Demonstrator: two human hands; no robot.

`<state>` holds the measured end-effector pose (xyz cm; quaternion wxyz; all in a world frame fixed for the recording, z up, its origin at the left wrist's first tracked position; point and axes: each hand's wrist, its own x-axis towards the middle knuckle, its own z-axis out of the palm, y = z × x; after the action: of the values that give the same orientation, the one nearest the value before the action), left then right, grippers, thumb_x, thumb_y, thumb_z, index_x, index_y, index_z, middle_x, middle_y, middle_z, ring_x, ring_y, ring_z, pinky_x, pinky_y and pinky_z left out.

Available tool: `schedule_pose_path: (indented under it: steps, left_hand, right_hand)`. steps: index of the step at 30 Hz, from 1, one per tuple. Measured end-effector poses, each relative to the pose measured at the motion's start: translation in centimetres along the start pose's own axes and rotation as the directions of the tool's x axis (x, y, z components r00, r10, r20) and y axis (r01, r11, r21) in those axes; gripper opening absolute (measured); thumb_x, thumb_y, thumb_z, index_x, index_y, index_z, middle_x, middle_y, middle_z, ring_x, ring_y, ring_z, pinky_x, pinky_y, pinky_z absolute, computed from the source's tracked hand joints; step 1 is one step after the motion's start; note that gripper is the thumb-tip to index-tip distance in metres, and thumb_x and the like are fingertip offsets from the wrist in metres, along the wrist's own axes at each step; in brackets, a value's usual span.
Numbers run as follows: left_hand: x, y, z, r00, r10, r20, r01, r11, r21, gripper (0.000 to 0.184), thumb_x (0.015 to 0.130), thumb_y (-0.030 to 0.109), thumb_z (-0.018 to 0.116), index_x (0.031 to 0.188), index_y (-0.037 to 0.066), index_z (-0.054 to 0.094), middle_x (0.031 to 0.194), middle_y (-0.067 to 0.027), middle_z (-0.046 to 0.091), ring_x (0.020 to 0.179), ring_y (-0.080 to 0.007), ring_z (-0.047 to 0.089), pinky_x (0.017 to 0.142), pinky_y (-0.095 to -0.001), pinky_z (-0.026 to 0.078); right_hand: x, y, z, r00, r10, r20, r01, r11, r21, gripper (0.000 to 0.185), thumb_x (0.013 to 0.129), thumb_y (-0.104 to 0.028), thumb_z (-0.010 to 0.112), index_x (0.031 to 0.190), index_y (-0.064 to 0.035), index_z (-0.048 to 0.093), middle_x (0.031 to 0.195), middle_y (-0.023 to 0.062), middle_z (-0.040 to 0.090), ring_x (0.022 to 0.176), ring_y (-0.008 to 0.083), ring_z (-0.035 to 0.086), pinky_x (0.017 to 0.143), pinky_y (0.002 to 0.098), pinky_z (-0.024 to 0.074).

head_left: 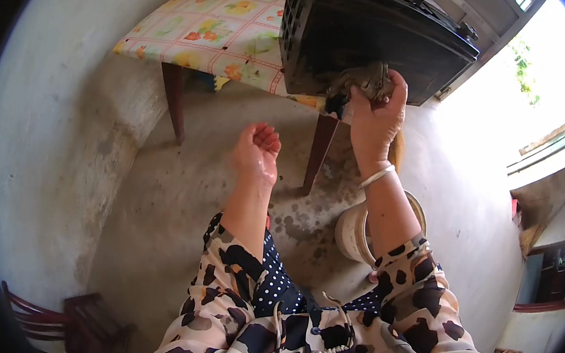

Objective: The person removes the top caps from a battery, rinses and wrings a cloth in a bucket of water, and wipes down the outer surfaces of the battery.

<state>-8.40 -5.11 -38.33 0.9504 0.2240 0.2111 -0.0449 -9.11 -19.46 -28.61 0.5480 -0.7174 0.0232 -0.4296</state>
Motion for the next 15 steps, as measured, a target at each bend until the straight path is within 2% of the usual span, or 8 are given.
schedule_pose_path:
  steps: [2, 5, 7, 8, 9, 10, 12, 15]
  left_hand:
    - [-0.3, -0.2, 0.5, 1.0, -0.005, 0.01, 0.005, 1.0, -0.007, 0.019, 0.084, 0.022, 0.05, 0.086, 0.003, 0.054, 0.078, -0.0069, 0.055, 0.067, -0.0168, 0.052, 0.059, -0.0277, 0.044]
    - [0.5, -1.0, 0.3, 0.999, 0.019, 0.027, -0.018, 1.0, -0.007, 0.018, 0.084, 0.021, 0.05, 0.086, 0.004, 0.054, 0.077, -0.0057, 0.054, 0.065, -0.0159, 0.051, 0.059, -0.0275, 0.044]
    - [0.9, -1.5, 0.0, 0.999, 0.05, 0.013, -0.05, 0.999, -0.009, 0.018, 0.085, 0.021, 0.049, 0.086, 0.004, 0.054, 0.076, -0.0048, 0.054, 0.066, -0.0151, 0.051, 0.059, -0.0273, 0.044]
    - [1.1, -1.8, 0.1, 0.996, 0.091, -0.004, -0.091, 0.996, -0.024, 0.018, 0.085, 0.021, 0.048, 0.086, 0.005, 0.054, 0.076, -0.0038, 0.053, 0.066, -0.0144, 0.051, 0.059, -0.027, 0.044]
    - [1.5, -2.1, -0.2, 0.996, 0.083, 0.013, -0.083, 0.997, -0.011, 0.018, 0.085, 0.021, 0.048, 0.086, 0.005, 0.054, 0.076, -0.0038, 0.053, 0.066, -0.0144, 0.051, 0.059, -0.027, 0.044]
    - [2.0, -2.2, -0.8, 0.998, 0.057, -0.033, -0.058, 0.998, -0.023, 0.016, 0.085, 0.02, 0.047, 0.087, 0.006, 0.054, 0.076, -0.0028, 0.053, 0.067, -0.0138, 0.05, 0.059, -0.0273, 0.044]
    - [2.8, -2.5, -2.8, 0.992, -0.018, -0.127, 0.02, 1.0, 0.019, 0.012, 0.085, 0.018, 0.047, 0.091, 0.01, 0.052, 0.079, -0.0016, 0.053, 0.07, -0.0135, 0.05, 0.061, -0.0273, 0.042]
    - [1.4, -5.4, -4.0, 0.994, -0.037, -0.099, 0.039, 0.999, 0.017, 0.011, 0.083, 0.017, 0.049, 0.093, 0.012, 0.052, 0.081, -0.0013, 0.054, 0.071, -0.0137, 0.05, 0.06, -0.0268, 0.039]
  right_hand:
    - [-0.1, 0.2, 0.7, 0.988, -0.148, -0.055, 0.135, 0.972, -0.192, 0.051, 0.061, 0.002, 0.067, 0.107, -0.0028, 0.046, 0.099, 0.0148, 0.051, 0.091, 0.0308, 0.052, 0.08, 0.0363, 0.042]
    - [-1.3, -0.4, 3.3, 0.98, -0.196, -0.045, 0.187, 0.969, -0.159, 0.049, 0.061, 0.003, 0.063, 0.107, -0.0023, 0.046, 0.1, 0.0169, 0.051, 0.091, 0.0342, 0.051, 0.081, 0.0376, 0.0413]
    - [-2.5, -0.9, 4.3, 0.932, -0.353, 0.081, 0.361, 0.886, -0.29, 0.046, 0.061, 0.004, 0.066, 0.103, -0.0027, 0.049, 0.097, 0.0147, 0.053, 0.084, 0.0286, 0.055, 0.076, 0.0321, 0.0446]
    - [-3.5, -0.7, 5.1, 0.924, -0.335, 0.187, 0.37, 0.906, -0.207, 0.045, 0.061, 0.003, 0.065, 0.102, -0.0022, 0.05, 0.096, 0.0158, 0.053, 0.084, 0.0317, 0.054, 0.076, 0.0333, 0.0444]
    - [-4.3, -0.2, 5.3, 0.901, -0.324, 0.29, 0.37, 0.921, -0.12, 0.043, 0.061, 0.003, 0.064, 0.101, -0.0018, 0.05, 0.096, 0.0169, 0.053, 0.084, 0.0349, 0.053, 0.076, 0.0346, 0.0443]
    - [-4.7, -0.2, 4.7, 0.905, -0.329, 0.271, 0.371, 0.92, -0.122, 0.043, 0.061, 0.003, 0.064, 0.101, -0.0018, 0.05, 0.096, 0.0169, 0.053, 0.084, 0.0349, 0.053, 0.076, 0.0346, 0.0443]
    - [-5.6, -0.1, 4.0, 0.943, -0.092, 0.32, 0.107, 0.994, -0.029, 0.04, 0.063, 0.002, 0.062, 0.101, -0.0016, 0.05, 0.093, 0.0169, 0.054, 0.084, 0.0351, 0.053, 0.075, 0.0338, 0.0445]
    - [-6.6, 1.2, -1.7, 0.886, -0.053, 0.461, 0.035, 0.998, 0.048, 0.038, 0.067, 0.005, 0.061, 0.103, -0.0015, 0.049, 0.087, 0.008, 0.053, 0.082, 0.0098, 0.051, 0.07, 0.0238, 0.044]
